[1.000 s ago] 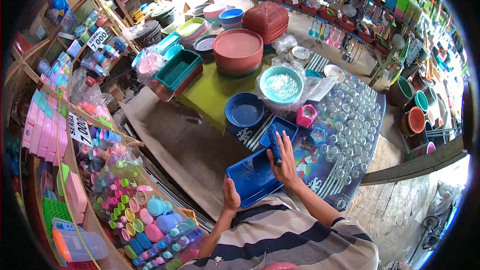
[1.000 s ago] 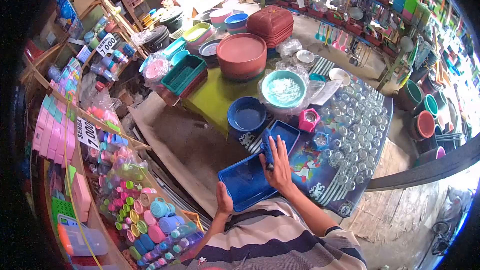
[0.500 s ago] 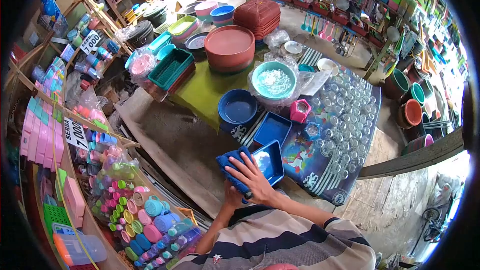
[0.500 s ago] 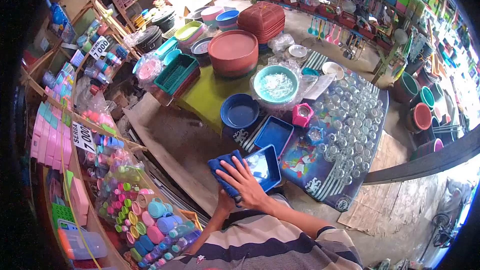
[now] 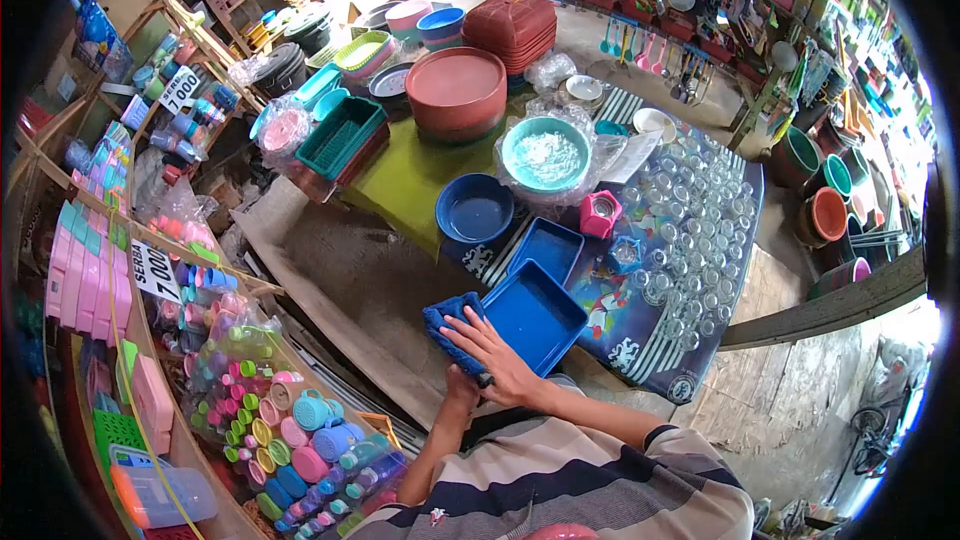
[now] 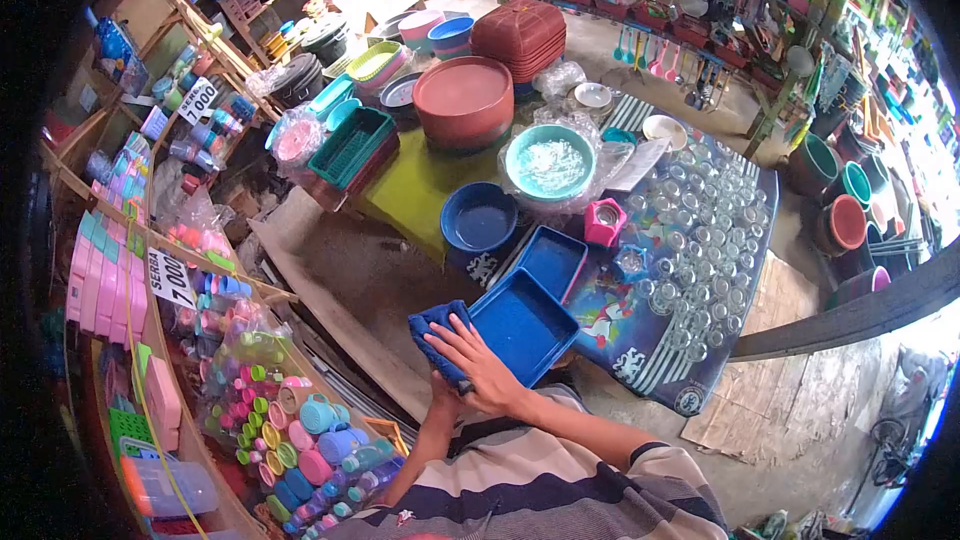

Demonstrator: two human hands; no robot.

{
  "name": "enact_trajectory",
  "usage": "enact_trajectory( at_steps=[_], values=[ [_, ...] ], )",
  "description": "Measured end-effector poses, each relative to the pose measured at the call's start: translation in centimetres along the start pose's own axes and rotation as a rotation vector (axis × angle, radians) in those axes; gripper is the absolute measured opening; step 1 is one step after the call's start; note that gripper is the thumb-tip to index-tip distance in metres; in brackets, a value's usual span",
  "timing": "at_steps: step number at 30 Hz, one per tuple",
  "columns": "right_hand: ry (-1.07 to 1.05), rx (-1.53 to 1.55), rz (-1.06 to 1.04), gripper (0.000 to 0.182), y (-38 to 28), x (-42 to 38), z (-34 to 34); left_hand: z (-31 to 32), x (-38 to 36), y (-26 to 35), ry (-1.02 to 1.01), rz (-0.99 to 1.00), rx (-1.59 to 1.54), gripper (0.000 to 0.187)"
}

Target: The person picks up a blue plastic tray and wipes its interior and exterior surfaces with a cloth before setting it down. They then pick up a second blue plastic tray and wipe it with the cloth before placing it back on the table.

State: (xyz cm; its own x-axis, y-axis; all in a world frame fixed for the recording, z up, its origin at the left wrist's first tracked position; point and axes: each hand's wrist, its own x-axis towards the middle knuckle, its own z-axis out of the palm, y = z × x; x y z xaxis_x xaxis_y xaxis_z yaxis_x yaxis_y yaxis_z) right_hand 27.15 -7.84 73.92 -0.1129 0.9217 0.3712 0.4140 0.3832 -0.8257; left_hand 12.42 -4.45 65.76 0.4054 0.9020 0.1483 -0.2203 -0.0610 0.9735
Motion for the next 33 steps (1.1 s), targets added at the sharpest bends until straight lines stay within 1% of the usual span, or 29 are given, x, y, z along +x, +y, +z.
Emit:
enact_trajectory(
  at_steps=[1, 2, 3, 4, 6, 7, 8, 9, 10, 11, 13, 14, 15, 16, 17, 19, 21, 22, 23, 25, 27, 28, 29, 31, 32, 33],
  values=[
    [0.002, 0.0, 0.0, 0.1, 0.1, -0.1, 0.0, 0.1, 0.1, 0.1, 0.016, -0.016, -0.054, 0.076],
    [-0.062, -0.017, 0.007, 0.102, 0.2, -0.2, -0.2, 0.0, 0.3, 0.2, 0.013, -0.017, -0.054, 0.076],
    [-0.125, -0.034, 0.017, 0.103, 0.2, -0.5, -0.3, -0.3, 0.6, 0.5, 0.022, -0.102, -0.182, 0.074],
    [-0.123, -0.034, 0.02, 0.103, 0.3, -0.8, -0.4, -0.8, 1.1, 0.8, 0.032, -0.189, -0.312, 0.072],
    [-0.225, 0.02, 0.001, 0.098, 0.4, -1.5, -0.5, -1.9, 2.3, 1.5, 0.05, -0.364, -0.569, 0.068],
    [-0.224, 0.019, 0.003, 0.098, 0.3, -1.7, -0.7, -2.1, 3.0, 2.1, 0.061, -0.451, -0.697, 0.066],
    [-0.269, 0.065, 0.005, 0.097, 0.1, -2.1, -0.9, -2.3, 3.4, 2.8, 0.099, -0.515, -0.744, 0.059],
    [-0.316, 0.111, 0.008, 0.096, -0.1, -2.3, -1.0, -2.3, 3.7, 3.3, 0.1, -0.516, -0.746, 0.059],
    [-0.297, 0.091, -0.002, 0.091, -0.3, -2.5, -1.0, -2.3, 3.9, 3.7, 0.147, -0.553, -0.66, 0.058],
    [-0.299, 0.092, 0.0, 0.091, -0.4, -2.7, -1.2, -2.5, 3.9, 3.9, 0.195, -0.589, -0.574, 0.057],
    [-0.428, -0.022, -0.062, 0.084, -0.7, -3.1, -2.1, -4.4, 4.1, 1.8, 0.21, -0.602, -0.549, 0.059],
    [-0.428, -0.019, -0.06, 0.084, -0.9, -3.3, -2.4, -5.1, 4.4, 1.1, 0.248, -0.561, -0.461, 0.06],
    [-0.492, -0.031, -0.067, 0.082, -1.2, -3.5, -2.6, -5.5, 4.4, 1.4, 0.286, -0.52, -0.371, 0.061],
    [-0.556, -0.042, -0.074, 0.08, -1.3, -3.7, -2.8, -6.2, 4.4, 1.9, 0.26, -0.607, -0.528, 0.062],
    [-0.556, -0.037, -0.073, 0.08, -1.1, -3.9, -3.3, -6.5, 4.2, 2.2, 0.263, -0.61, -0.525, 0.062],
    [-0.495, -0.24, -0.07, 0.085, 0.0, -4.5, -4.9, -5.3, 4.9, 5.9, 0.359, -0.493, -0.389, 0.061],
    [-0.414, -0.44, 0.039, 0.092, 1.8, -4.9, -5.9, -5.5, 5.1, 6.6, 0.374, -0.49, -0.355, 0.06],
    [-0.317, -0.565, 0.05, 0.097, 2.7, -4.8, -5.7, -5.3, 5.0, 6.7, 0.376, -0.476, -0.366, 0.06],
    [-0.281, -0.632, 0.048, 0.096, 3.3, -5.2, -5.8, -5.1, 5.0, 6.7, 0.38, -0.462, -0.376, 0.06],
    [-0.31, -0.604, 0.06, 0.06, 2.4, -4.4, -5.1, -3.8, 4.9, 5.3, 0.431, -0.479, -0.359, 0.064],
    [-0.399, -0.543, 0.007, 0.062, 0.7, -4.0, -3.4, -2.4, 4.8, 3.5, 0.435, -0.373, -0.251, 0.065],
    [-0.341, -0.417, -0.035, 0.066, 0.0, -4.3, -1.9, -1.7, 4.8, 3.2, 0.475, -0.352, -0.21, 0.065],
    [-0.318, -0.454, -0.051, 0.065, -0.6, -4.7, -1.1, -1.8, 4.8, 3.2, 0.47, -0.356, -0.211, 0.065],
    [-0.346, -0.37, -0.077, 0.063, -1.0, -4.6, -1.8, -2.4, 5.1, 4.0, 0.493, -0.42, -0.303, 0.064],
    [-0.342, -0.371, -0.068, 0.063, -0.9, -4.6, -2.3, -2.7, 5.0, 4.3, 0.454, -0.387, -0.295, 0.063],
    [-0.318, -0.369, -0.084, 0.057, -0.8, -4.7, -3.0, -2.7, 4.9, 4.7, 0.45, -0.396, -0.295, 0.063]
  ],
)
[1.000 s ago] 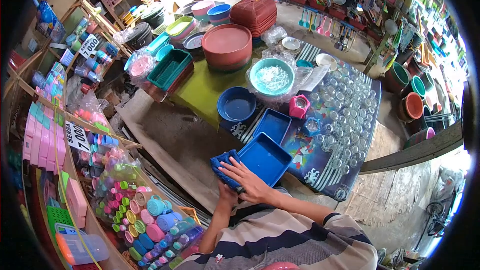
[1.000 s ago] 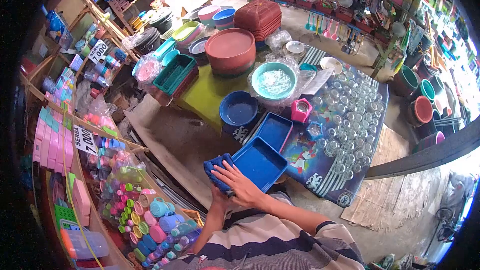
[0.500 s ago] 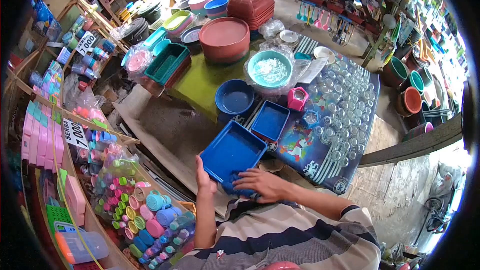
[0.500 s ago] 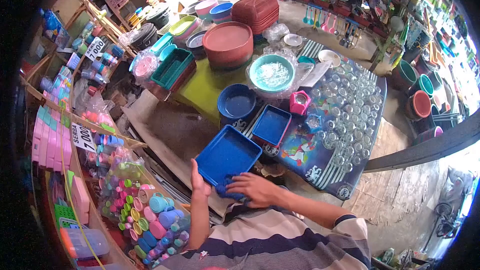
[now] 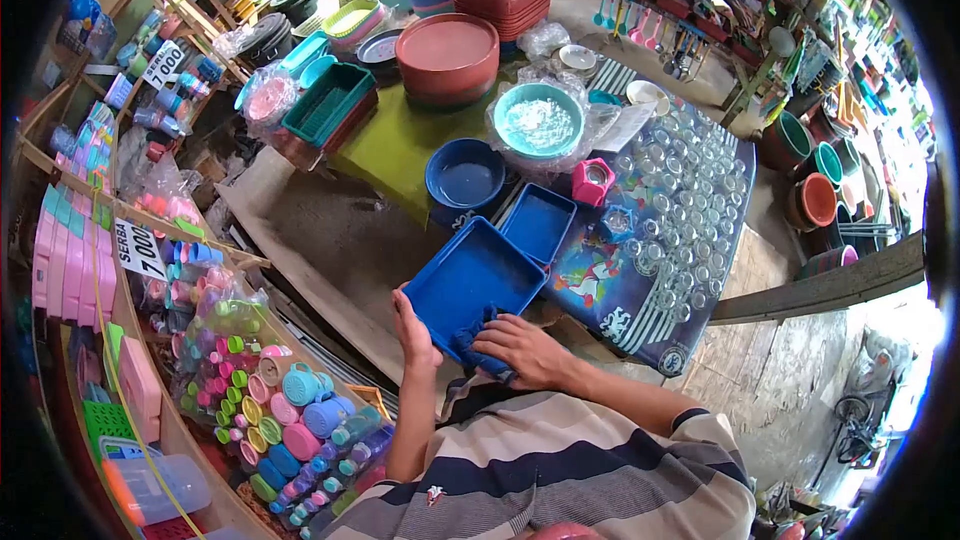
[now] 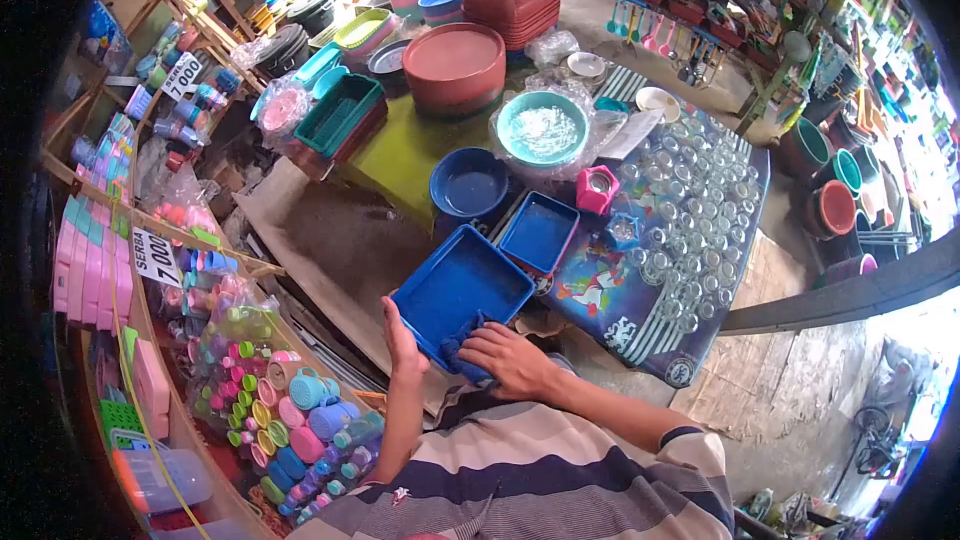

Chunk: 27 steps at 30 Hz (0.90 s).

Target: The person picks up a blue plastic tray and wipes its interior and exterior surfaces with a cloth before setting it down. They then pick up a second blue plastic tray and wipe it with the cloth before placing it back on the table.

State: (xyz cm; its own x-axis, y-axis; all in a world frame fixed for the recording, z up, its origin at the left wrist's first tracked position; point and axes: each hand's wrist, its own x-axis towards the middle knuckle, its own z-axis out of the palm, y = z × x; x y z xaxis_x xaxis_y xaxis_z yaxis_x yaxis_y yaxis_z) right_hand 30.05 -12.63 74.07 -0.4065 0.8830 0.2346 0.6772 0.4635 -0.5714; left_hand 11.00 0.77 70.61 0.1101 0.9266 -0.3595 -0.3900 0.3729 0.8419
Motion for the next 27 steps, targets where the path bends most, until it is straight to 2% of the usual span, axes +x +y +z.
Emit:
enact_trajectory(
  at_steps=[2, 4, 6, 10, 11, 12, 14, 16, 17, 18, 19, 22, 23, 24, 26, 27],
  values=[
    [0.031, 0.002, -0.005, 0.051, 1.3, -0.7, -0.5, 0.3, -0.4, 0.7, 0.027, 0.059, 0.19, 0.062],
    [0.055, -0.065, 0.117, 0.041, 3.6, -1.2, -0.6, 0.2, -0.1, 1.3, -0.001, 0.065, 0.217, 0.061],
    [0.2, -0.049, 0.187, 0.035, 4.2, -1.4, -1.5, 0.4, 0.2, 1.3, -0.022, 0.067, 0.242, 0.06],
    [0.077, -0.048, 0.153, 0.036, 1.9, -0.4, -0.7, 2.4, 0.7, -0.4, -0.006, 0.085, 0.209, 0.061],
    [0.079, -0.034, 0.089, 0.04, 1.2, 0.1, 0.0, 2.8, 0.8, -0.9, 0.01, 0.089, 0.188, 0.061],
    [0.08, 0.016, 0.058, 0.065, 0.6, 0.5, 1.0, 2.6, 1.3, -1.6, 0.013, 0.088, 0.189, 0.061],
    [0.271, 0.229, 0.181, 0.069, -0.8, 1.4, 2.8, 2.1, 2.6, -2.7, 0.026, 0.128, 0.177, 0.061],
    [0.295, 0.352, 0.239, 0.068, -1.3, 2.4, 3.5, 3.0, 2.0, -2.3, 0.038, 0.129, 0.118, 0.06],
    [0.322, 0.476, 0.306, 0.067, -1.5, 2.6, 3.8, 2.6, 2.3, -2.6, -0.046, 0.054, -0.013, 0.058],
    [0.313, 0.484, 0.304, 0.067, -1.6, 2.8, 3.6, 2.5, 2.2, -2.5, -0.13, -0.021, -0.141, 0.057],
    [0.342, 0.429, 0.26, 0.066, -1.4, 3.1, 3.3, 2.8, 1.6, -2.9, -0.095, -0.023, -0.147, 0.056],
    [0.394, 0.308, 0.178, 0.066, -1.0, 4.3, 1.7, 3.8, -1.2, -4.0, -0.286, -0.037, -0.198, 0.061],
    [0.359, 0.287, 0.199, 0.067, -0.8, 4.8, 0.9, 3.5, -1.6, -4.2, -0.418, 0.21, -0.033, 0.064],
    [0.327, 0.264, 0.217, 0.067, -0.6, 5.2, 0.4, 3.2, -1.5, -4.3, -0.405, 0.214, -0.039, 0.064],
    [0.315, 0.277, 0.21, 0.065, -0.1, 5.9, 0.3, 2.4, -0.7, -4.0, -0.305, 0.353, 0.266, 0.067],
    [0.291, 0.134, 0.188, 0.063, -0.1, 6.0, -0.2, 3.8, -1.8, -2.1, -0.187, 0.313, 0.346, 0.07]
  ],
)
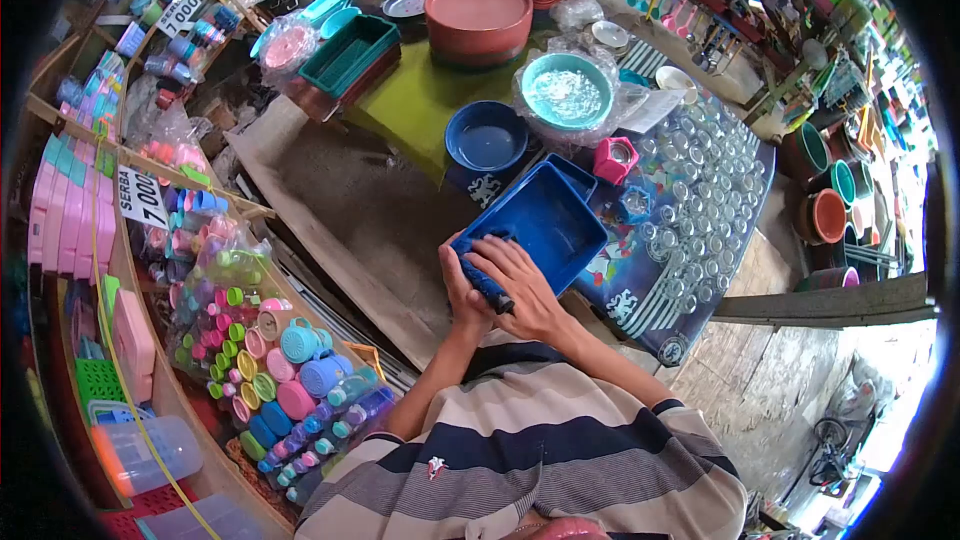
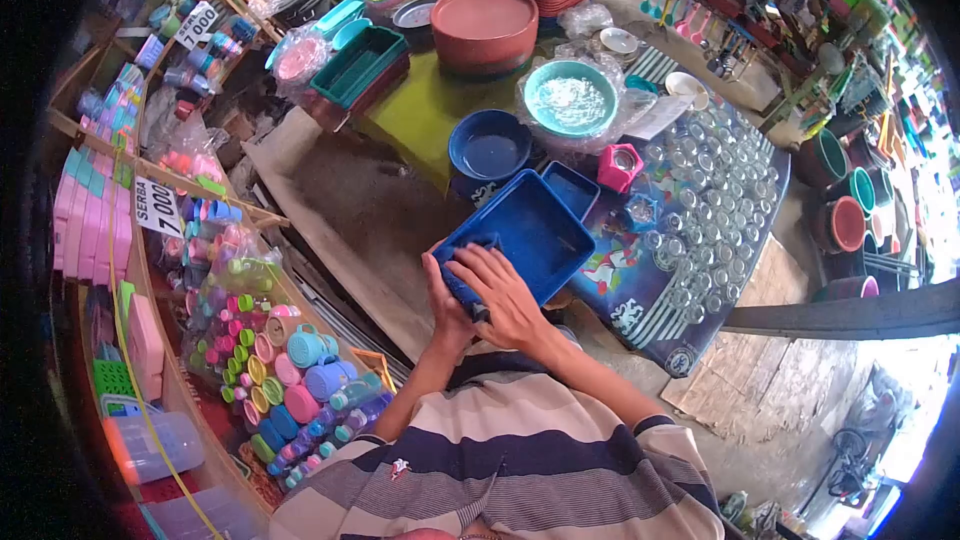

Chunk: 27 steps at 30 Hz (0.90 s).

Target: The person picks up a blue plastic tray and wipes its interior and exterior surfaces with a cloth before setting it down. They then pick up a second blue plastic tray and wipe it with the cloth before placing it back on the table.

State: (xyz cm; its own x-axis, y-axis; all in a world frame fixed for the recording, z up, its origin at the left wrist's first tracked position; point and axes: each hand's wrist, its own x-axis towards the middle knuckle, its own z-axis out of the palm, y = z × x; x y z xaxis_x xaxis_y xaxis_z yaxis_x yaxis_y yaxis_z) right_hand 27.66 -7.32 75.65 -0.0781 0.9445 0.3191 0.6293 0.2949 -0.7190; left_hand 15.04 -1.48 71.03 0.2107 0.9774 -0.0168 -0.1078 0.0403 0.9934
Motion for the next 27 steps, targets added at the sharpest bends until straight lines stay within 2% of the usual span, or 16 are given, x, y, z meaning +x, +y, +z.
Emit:
enact_trajectory(
  at_steps=[1, 3, 5, 8, 11, 13, 15, 17, 20, 23, 25, 27],
  values=[
    [-0.011, -0.139, -0.044, 0.061, 0.1, 0.3, -0.3, -0.3, 0.0, -0.2, 0.01, 0.003, 0.002, 0.07],
    [-0.008, -0.131, -0.003, 0.057, 1.2, 0.6, -0.5, -0.9, 0.0, -0.6, 0.141, -0.157, -0.166, 0.068],
    [0.05, -0.197, 0.059, 0.058, 3.5, 1.1, -0.4, -0.7, -0.4, -0.1, 0.182, -0.171, -0.15, 0.066],
    [0.115, -0.179, 0.219, 0.07, 6.9, 1.4, 0.9, -0.5, -1.3, -1.4, 0.23, 0.012, 0.134, 0.055],
    [0.096, -0.173, 0.393, 0.079, 7.5, 0.8, 5.0, -0.8, -1.2, -2.5, 0.233, -0.001, 0.184, 0.052],
    [0.021, -0.016, 0.311, 0.08, 5.7, 0.6, 5.1, -1.5, -1.0, -2.1, 0.257, -0.02, 0.2, 0.051],
    [-0.054, 0.01, 0.153, 0.081, 4.0, 0.3, 5.5, -1.9, -0.8, -1.8, 0.297, 0.079, 0.273, 0.05],
    [-0.044, -0.082, 0.12, 0.082, 4.1, 0.8, 5.7, -1.9, -1.2, -1.2, 0.303, 0.064, 0.238, 0.05],
    [0.141, -0.127, 0.274, 0.083, 5.8, 2.4, 4.8, -2.1, -1.9, -0.6, 0.246, 0.106, 0.263, 0.049],
    [0.282, -0.246, 0.12, 0.084, 6.1, 3.1, 3.6, -1.7, -2.3, 0.2, 0.186, 0.163, 0.247, 0.049],
    [0.276, -0.267, 0.111, 0.087, 5.5, 3.3, 3.3, -2.0, -2.2, 0.8, 0.186, 0.182, 0.271, 0.049],
    [0.29, -0.314, -0.036, 0.09, 5.3, 3.1, 3.2, -2.5, -2.2, 0.2, 0.187, 0.133, 0.19, 0.048]
  ],
)
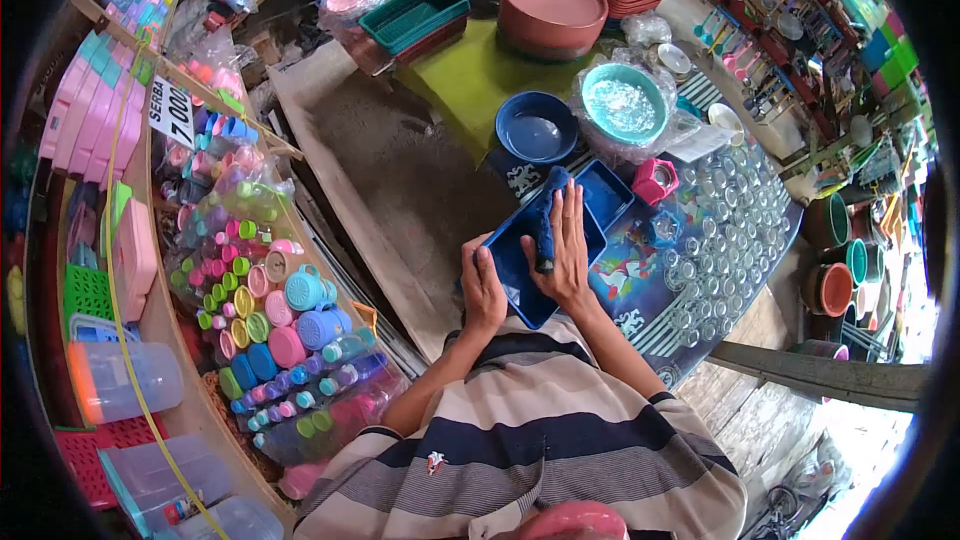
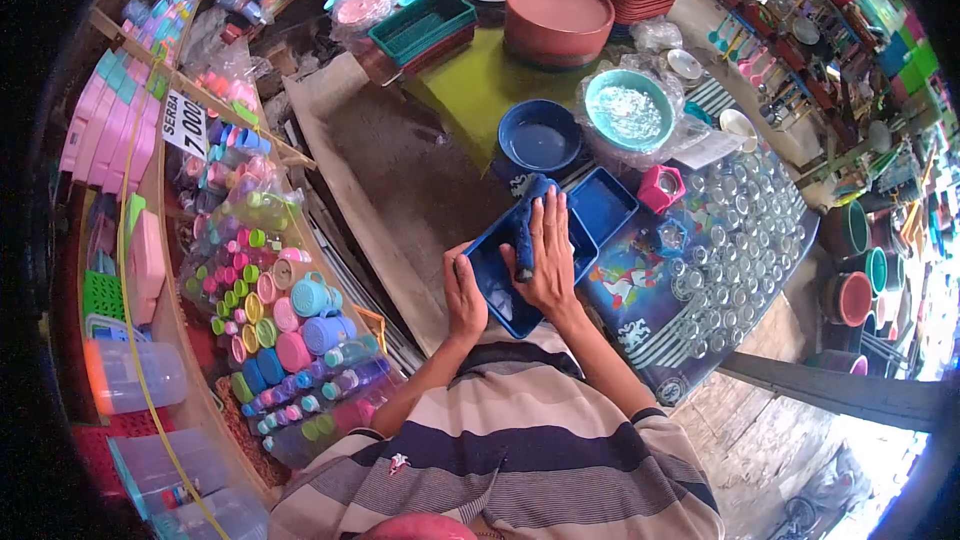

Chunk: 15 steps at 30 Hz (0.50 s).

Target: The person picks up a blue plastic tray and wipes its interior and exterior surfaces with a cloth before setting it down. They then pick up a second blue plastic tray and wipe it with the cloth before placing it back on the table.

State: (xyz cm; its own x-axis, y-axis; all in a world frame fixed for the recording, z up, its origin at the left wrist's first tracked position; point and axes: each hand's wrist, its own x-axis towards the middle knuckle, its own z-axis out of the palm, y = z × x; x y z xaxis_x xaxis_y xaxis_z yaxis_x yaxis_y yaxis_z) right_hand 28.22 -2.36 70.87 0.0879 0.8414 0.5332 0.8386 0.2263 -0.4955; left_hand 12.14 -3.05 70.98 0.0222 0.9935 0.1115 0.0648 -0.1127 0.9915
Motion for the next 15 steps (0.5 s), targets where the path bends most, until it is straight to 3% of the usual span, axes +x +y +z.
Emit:
enact_trajectory(
  at_steps=[3, 6, 10, 12, 15],
  values=[
    [-0.083, 0.112, -0.039, 0.095, -0.4, -0.2, 0.2, -0.3, -0.3, -0.6, 0.044, 0.089, 0.045, 0.046],
    [-0.183, 0.167, -0.045, 0.096, -0.1, 0.1, 0.4, -0.9, -0.1, -1.0, 0.063, 0.043, 0.072, 0.044],
    [-0.298, 0.057, -0.046, 0.091, 1.9, 1.6, -0.8, -1.2, 0.1, -0.6, 0.093, 0.028, 0.071, 0.044],
    [-0.435, -0.158, -0.154, 0.085, 2.2, 1.4, -1.3, -1.4, 0.5, -0.3, 0.122, 0.107, 0.123, 0.043],
    [-0.437, -0.185, -0.102, 0.076, 2.2, -0.8, -1.1, -1.8, 1.1, 0.2, 0.206, 0.212, 0.156, 0.042]
  ],
)
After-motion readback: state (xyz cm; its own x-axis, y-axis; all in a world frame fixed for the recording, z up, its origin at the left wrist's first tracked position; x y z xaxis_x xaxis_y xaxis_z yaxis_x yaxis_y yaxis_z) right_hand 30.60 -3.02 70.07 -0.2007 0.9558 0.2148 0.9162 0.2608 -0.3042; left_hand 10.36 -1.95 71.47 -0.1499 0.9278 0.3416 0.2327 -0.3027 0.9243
